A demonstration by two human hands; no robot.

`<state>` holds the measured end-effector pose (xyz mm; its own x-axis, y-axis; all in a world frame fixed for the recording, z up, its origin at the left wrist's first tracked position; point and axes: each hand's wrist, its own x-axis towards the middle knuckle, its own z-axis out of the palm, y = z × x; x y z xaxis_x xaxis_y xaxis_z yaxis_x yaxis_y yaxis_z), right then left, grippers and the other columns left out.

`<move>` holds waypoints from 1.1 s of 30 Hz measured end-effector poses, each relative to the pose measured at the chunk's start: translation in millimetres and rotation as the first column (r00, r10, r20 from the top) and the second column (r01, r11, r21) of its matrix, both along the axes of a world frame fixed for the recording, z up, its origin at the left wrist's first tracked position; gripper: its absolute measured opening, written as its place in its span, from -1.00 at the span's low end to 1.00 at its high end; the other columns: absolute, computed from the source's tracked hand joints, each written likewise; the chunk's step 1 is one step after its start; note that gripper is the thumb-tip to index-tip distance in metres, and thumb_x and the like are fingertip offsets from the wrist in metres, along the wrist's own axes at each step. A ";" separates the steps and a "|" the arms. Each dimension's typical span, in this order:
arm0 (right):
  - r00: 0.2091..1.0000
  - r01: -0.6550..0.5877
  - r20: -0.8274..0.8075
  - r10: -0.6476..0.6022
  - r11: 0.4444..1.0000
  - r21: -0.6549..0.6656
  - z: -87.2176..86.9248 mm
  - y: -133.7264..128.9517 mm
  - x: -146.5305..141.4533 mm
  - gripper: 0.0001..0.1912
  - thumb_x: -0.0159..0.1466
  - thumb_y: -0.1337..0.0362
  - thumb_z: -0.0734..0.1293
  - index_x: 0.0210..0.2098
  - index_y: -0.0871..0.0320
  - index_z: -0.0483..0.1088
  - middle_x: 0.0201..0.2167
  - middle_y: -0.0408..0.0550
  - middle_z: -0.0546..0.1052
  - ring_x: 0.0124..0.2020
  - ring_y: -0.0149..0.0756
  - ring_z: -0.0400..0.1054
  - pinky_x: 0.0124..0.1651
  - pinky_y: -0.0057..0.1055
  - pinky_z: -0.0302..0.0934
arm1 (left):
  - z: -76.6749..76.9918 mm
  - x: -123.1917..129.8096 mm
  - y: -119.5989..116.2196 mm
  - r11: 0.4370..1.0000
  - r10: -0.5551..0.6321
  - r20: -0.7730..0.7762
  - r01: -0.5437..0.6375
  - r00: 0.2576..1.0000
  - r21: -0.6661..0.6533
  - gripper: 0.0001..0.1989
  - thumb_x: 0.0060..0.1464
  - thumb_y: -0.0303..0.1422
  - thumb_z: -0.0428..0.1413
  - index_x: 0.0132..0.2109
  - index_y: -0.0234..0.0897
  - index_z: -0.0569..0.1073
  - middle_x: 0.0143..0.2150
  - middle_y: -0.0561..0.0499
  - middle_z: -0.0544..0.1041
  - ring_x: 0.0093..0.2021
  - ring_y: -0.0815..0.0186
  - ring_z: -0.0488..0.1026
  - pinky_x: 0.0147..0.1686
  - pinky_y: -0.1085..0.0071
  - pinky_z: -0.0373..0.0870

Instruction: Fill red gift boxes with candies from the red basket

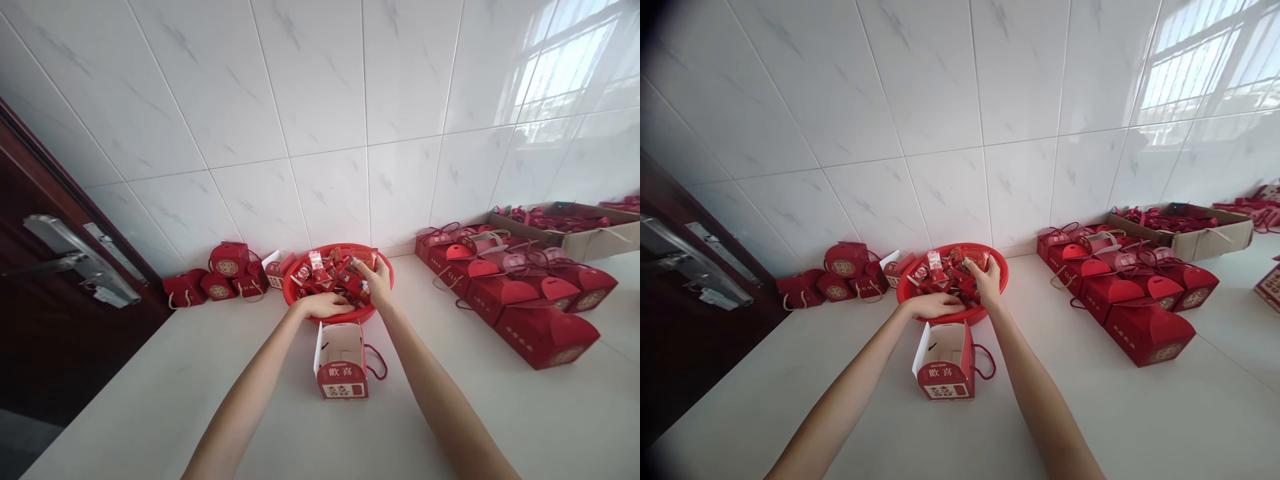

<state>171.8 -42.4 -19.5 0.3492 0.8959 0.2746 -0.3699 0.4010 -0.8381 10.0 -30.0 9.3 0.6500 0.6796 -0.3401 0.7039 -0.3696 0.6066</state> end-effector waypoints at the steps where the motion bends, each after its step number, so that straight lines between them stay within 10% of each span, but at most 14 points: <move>1: 1.000 -0.003 0.002 0.003 1.000 0.002 -0.2 0.0 0.0 -0.65 0.02 0.06 0.51 -0.33 0.11 0.41 -0.36 -0.10 0.59 -0.29 -0.17 0.50 -0.20 -0.25 0.43 | -0.5 3.1 1.0 1.000 -0.014 -0.010 0.015 1.000 0.024 -0.71 0.06 -0.07 0.17 -0.23 -0.16 0.61 -0.07 0.01 0.64 -0.01 0.11 0.50 -0.04 0.38 0.33; 11: 1.000 -0.027 -0.003 0.027 1.000 0.002 0.0 -0.2 1.0 -0.67 0.03 0.10 0.51 -0.31 0.12 0.42 -0.33 -0.09 0.59 -0.27 -0.18 0.50 -0.18 -0.25 0.42 | -17.1 17.5 15.7 0.992 -0.070 -0.066 0.076 0.995 0.096 -0.78 -0.21 -0.53 0.12 -0.33 -0.24 0.52 -0.26 -0.05 0.60 -0.28 0.13 0.49 -0.33 0.35 0.33; 33: 1.000 -0.011 0.026 0.011 1.000 0.014 1.5 -1.1 0.8 -0.70 0.03 0.11 0.50 -0.35 0.12 0.41 -0.37 -0.12 0.57 -0.30 -0.21 0.47 -0.20 -0.28 0.40 | -13.1 9.2 9.0 0.994 -0.086 0.109 0.093 0.990 -0.065 -0.77 -0.01 -0.30 0.17 -0.18 -0.13 0.63 -0.04 0.01 0.61 -0.01 0.14 0.49 -0.12 0.41 0.38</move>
